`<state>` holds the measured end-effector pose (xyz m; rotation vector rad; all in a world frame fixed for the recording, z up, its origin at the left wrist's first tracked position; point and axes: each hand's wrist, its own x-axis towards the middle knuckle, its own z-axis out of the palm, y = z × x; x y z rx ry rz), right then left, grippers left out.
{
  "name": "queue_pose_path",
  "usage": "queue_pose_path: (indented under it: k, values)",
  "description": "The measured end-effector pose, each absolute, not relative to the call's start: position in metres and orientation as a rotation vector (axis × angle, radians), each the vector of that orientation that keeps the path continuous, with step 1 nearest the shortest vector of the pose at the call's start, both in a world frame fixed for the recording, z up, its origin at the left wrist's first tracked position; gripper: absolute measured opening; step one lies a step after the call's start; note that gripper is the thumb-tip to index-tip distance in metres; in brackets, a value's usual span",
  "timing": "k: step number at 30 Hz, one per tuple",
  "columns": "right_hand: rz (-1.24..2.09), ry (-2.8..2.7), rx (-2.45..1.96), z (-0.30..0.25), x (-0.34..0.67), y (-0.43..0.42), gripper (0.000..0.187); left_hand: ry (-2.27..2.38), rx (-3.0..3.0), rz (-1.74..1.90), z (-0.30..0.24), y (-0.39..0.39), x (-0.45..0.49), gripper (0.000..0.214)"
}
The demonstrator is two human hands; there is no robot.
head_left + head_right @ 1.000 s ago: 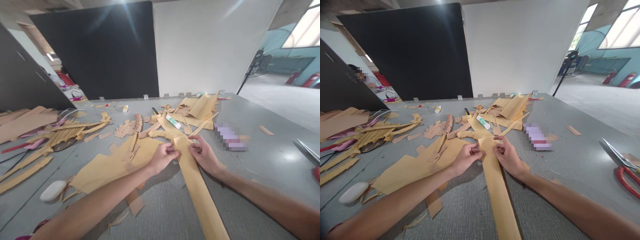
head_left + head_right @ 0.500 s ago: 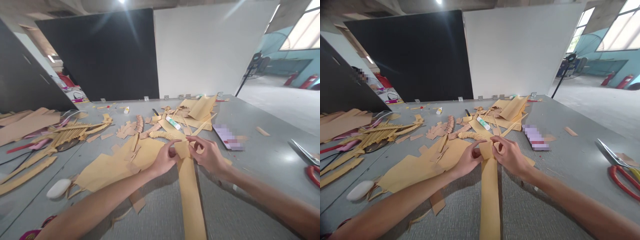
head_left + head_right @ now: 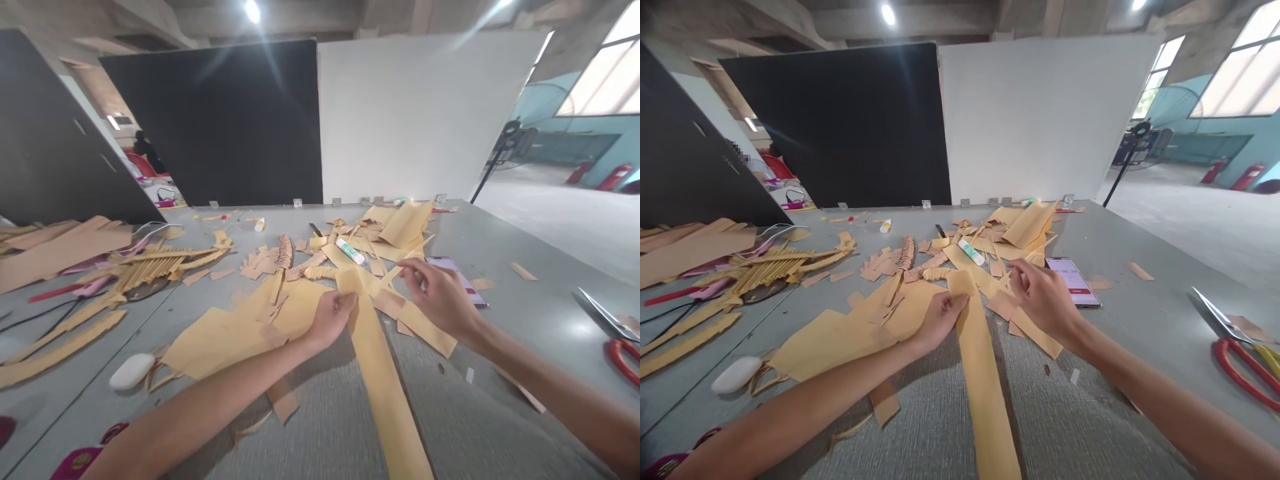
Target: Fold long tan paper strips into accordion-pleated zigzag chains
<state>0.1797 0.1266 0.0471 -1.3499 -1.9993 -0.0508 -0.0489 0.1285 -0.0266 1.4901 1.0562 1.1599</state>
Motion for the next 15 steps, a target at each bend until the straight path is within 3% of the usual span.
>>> queue_pose_path:
  k: [8,13,15]
  values:
    - [0.169,-2.170,-1.401,0.038,0.172,0.126,0.027,1.016,1.422,1.152,-0.024,0.129,-0.050,0.043]
    - [0.566,-2.109,-1.165,0.036,0.159,0.119,0.039,0.862,1.449,1.041,-0.016,0.122,-0.046,0.040]
    - [0.604,-2.089,-1.074,0.034,0.156,0.119,0.031,0.811,1.437,1.007,-0.014,0.122,-0.045,0.039]
